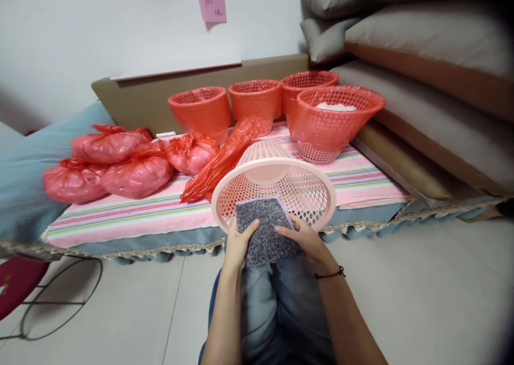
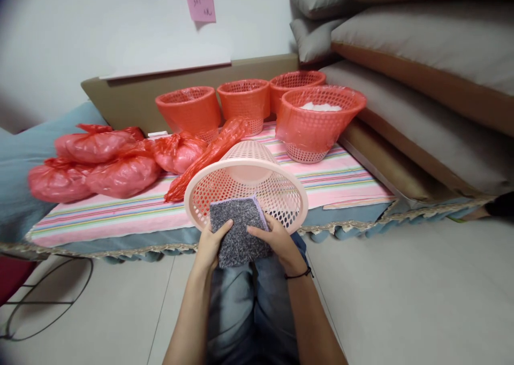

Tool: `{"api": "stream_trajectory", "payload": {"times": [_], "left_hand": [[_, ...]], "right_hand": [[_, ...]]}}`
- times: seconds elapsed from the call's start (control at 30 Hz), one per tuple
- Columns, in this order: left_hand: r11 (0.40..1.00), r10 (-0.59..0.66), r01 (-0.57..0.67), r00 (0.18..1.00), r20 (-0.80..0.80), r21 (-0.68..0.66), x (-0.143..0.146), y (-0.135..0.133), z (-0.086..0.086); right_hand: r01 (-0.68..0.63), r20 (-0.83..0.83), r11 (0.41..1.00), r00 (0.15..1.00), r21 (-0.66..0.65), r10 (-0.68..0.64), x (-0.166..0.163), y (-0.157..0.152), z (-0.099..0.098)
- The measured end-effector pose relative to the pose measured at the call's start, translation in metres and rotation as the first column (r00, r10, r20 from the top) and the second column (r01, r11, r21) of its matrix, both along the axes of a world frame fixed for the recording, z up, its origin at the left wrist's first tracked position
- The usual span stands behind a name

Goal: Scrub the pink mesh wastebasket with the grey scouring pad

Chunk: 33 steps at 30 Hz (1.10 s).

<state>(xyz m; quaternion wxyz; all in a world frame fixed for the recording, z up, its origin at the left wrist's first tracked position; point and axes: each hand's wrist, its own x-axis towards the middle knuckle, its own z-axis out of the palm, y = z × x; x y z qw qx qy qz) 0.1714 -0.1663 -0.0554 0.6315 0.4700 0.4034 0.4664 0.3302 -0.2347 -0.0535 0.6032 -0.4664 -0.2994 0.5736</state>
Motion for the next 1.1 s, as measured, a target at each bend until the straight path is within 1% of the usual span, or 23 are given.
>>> {"api": "stream_trajectory", "payload": {"times": [0.03, 0.1, 0.13, 0.17, 0.2, 0.27, 0.33, 0.4, 0.47, 0.53, 0.6, 0.7, 0.77, 0.83, 0.9, 0.93, 1.0, 1.1], "left_hand": [[0.997, 0.034, -0.030, 0.998, -0.057, 0.071, 0.000, 0.002, -0.002], [0.970, 0.135, -0.097, 0.978, -0.158, 0.223, -0.002, 0.004, -0.004], [0.954, 0.168, -0.113, 0.968, -0.186, 0.277, -0.003, 0.005, -0.005], [0.947, 0.174, -0.109, 0.964, -0.198, 0.303, -0.004, 0.005, -0.005], [0.948, 0.157, -0.091, 0.968, -0.198, 0.306, -0.005, 0.005, -0.005], [0.956, 0.100, -0.044, 0.978, -0.182, 0.290, -0.008, 0.005, -0.003], [0.959, 0.089, -0.040, 0.982, -0.164, 0.280, -0.011, 0.004, 0.001], [0.962, 0.113, -0.068, 0.981, -0.156, 0.264, -0.013, 0.003, 0.005], [0.972, 0.114, -0.077, 0.981, -0.158, 0.223, -0.015, 0.002, 0.009], [0.986, 0.072, -0.047, 0.986, -0.153, 0.158, -0.016, 0.003, 0.011], [0.992, 0.061, -0.042, 0.984, -0.167, 0.115, -0.016, 0.004, 0.011], [0.988, 0.100, -0.063, 0.958, -0.269, 0.143, -0.017, 0.006, 0.010], [0.982, 0.102, -0.046, 0.946, -0.306, 0.186, -0.019, 0.006, 0.012], [0.974, 0.056, 0.002, 0.967, -0.247, 0.228, -0.022, 0.005, 0.015], [0.960, -0.042, 0.081, 0.988, -0.147, 0.268, -0.025, 0.004, 0.020], [0.951, -0.094, 0.122, 0.989, -0.113, 0.283, -0.026, 0.004, 0.022], [0.935, -0.181, 0.202, 0.979, -0.099, 0.291, -0.027, 0.003, 0.025], [0.916, -0.221, 0.257, 0.964, -0.149, 0.309, -0.025, 0.002, 0.025]], "right_hand": [[0.024, 0.031, 1.000, 0.999, 0.015, -0.024, 0.000, 0.000, -0.001], [0.142, 0.131, 0.988, 0.980, 0.064, -0.150, -0.002, 0.002, -0.004], [0.186, 0.167, 0.979, 0.966, 0.089, -0.199, -0.003, 0.003, -0.006], [0.197, 0.185, 0.974, 0.959, 0.109, -0.215, -0.004, 0.003, -0.007], [0.171, 0.190, 0.978, 0.963, 0.122, -0.192, -0.005, 0.003, -0.008], [0.070, 0.198, 0.988, 0.975, 0.135, -0.096, -0.006, 0.002, -0.008], [-0.005, 0.252, 0.991, 0.967, 0.135, -0.030, -0.007, 0.000, -0.007], [0.006, 0.320, 0.993, 0.946, 0.116, -0.043, -0.006, -0.002, -0.007], [0.034, 0.347, 0.996, 0.936, 0.088, -0.062, -0.006, -0.004, -0.008], [0.030, 0.323, 0.997, 0.945, 0.074, -0.053, -0.006, -0.005, -0.010], [0.008, 0.281, 0.997, 0.959, 0.074, -0.029, -0.007, -0.005, -0.013], [-0.024, 0.269, 0.998, 0.963, 0.058, 0.008, -0.006, -0.002, -0.016], [0.007, 0.294, 0.996, 0.955, 0.094, -0.035, -0.005, 0.001, -0.017], [0.072, 0.321, 0.977, 0.937, 0.202, -0.136, -0.003, 0.002, -0.015], [0.096, 0.350, 0.943, 0.913, 0.318, -0.211, 0.000, 0.001, -0.010], [0.083, 0.367, 0.930, 0.903, 0.358, -0.222, 0.002, 0.000, -0.007], [0.049, 0.397, 0.914, 0.890, 0.403, -0.223, 0.003, -0.003, 0.000], [0.021, 0.416, 0.903, 0.883, 0.429, -0.219, 0.001, -0.007, 0.007]]}}
